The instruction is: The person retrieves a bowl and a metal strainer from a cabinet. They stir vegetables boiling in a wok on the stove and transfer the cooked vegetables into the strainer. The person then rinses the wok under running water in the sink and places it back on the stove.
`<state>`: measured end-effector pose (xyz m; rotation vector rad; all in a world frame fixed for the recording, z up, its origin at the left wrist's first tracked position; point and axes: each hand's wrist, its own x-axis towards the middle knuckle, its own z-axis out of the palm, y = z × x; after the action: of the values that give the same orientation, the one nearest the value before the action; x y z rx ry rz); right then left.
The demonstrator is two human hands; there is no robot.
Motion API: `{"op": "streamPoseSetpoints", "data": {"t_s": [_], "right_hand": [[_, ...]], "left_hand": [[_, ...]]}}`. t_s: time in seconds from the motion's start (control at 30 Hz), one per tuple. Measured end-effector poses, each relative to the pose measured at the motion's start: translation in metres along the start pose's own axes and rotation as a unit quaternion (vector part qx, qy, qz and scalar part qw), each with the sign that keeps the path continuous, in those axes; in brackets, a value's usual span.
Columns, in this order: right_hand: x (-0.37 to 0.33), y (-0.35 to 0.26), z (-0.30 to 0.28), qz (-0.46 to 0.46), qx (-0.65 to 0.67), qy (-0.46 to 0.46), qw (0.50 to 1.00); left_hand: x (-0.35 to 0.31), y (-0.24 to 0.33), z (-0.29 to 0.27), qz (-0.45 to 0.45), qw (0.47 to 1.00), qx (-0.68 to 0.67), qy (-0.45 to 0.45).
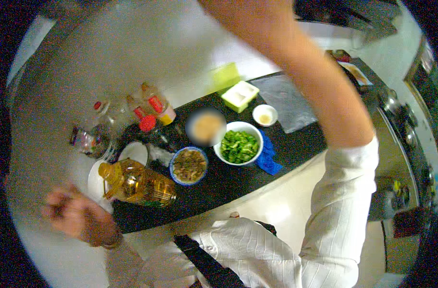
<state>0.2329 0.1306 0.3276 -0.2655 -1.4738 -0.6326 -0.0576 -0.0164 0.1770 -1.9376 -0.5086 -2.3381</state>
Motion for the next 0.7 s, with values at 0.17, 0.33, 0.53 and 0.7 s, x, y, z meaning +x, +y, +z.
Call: {"op": "streamPoseSetpoints", "data": {"t_s": [0.17, 0.33, 0.53, 0.7], "right_hand": [[-0.111, -0.045, -0.143, -0.002, -0.049, -0.211, 0.976], [-0.232, -0.111, -0.261, 0.168, -0.069, -0.234, 0.955], [-0.250, -0.184, -0.396, 0.233, -0.151, -0.267, 0.923], [-0.243, -0.217, -0.471, 0.264, -0.221, -0.262, 0.901]], "left_hand": [[-0.122, 0.011, 0.079, -0.323, 0.849, -0.024, -0.418], [-0.371, 0.018, 0.105, -0.575, 0.463, -0.178, -0.651], [-0.423, 0.107, 0.188, -0.578, 0.215, -0.158, -0.771], [-0.420, 0.160, 0.246, -0.420, 0.231, -0.252, -0.841]]}}
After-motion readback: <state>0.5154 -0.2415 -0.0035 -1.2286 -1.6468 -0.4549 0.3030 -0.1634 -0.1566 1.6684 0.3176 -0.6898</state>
